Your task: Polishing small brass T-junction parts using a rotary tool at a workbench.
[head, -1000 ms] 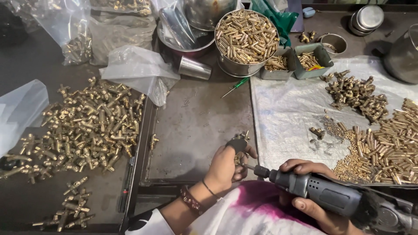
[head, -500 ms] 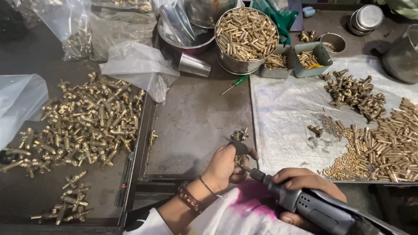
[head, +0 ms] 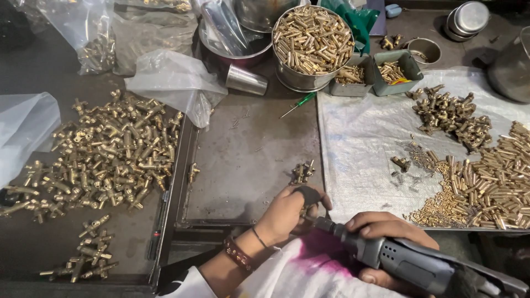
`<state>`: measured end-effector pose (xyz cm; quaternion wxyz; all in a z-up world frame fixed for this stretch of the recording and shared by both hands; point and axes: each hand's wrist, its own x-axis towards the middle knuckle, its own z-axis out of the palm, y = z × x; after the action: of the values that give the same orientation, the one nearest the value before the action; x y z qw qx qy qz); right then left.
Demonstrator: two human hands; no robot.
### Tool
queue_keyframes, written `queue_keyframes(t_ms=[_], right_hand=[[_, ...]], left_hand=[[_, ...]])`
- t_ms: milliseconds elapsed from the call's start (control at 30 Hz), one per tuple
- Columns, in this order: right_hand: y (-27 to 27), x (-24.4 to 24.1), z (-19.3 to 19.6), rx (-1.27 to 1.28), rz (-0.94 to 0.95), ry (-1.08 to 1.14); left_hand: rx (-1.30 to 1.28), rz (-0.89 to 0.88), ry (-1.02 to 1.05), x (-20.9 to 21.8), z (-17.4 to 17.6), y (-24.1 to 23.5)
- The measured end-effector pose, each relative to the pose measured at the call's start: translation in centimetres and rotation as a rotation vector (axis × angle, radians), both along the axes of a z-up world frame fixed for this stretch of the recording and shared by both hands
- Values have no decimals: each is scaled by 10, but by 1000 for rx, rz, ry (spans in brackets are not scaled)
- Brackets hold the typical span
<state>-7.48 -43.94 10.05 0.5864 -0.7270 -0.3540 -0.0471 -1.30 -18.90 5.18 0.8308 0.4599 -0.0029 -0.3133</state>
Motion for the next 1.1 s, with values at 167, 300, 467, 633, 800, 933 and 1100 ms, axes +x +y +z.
queue_keyframes(t_ms=[167,300,467,633,800,933,1100], right_hand=[[4,-4,7,-49,-30,132],[4,-4,10,-35,-70,230],[8,7,10,-90,-55,177],[19,13,10,-87,-73,166],[22,17,14,-128,-107,156],[26,15,14,-124,-103,228],[24,10,6,-93,-153,168]], left_hand=[[999,235,-385,32,-42,74],[1657,655,-662,27,0,192],[1561,860,-682,24,50,192],[1426,165,-603,35,-17,79],[1451,-270,-671,29,-77,35],[1362,-312,-712,33,-86,36],[890,-202,-420,54,-130,43]])
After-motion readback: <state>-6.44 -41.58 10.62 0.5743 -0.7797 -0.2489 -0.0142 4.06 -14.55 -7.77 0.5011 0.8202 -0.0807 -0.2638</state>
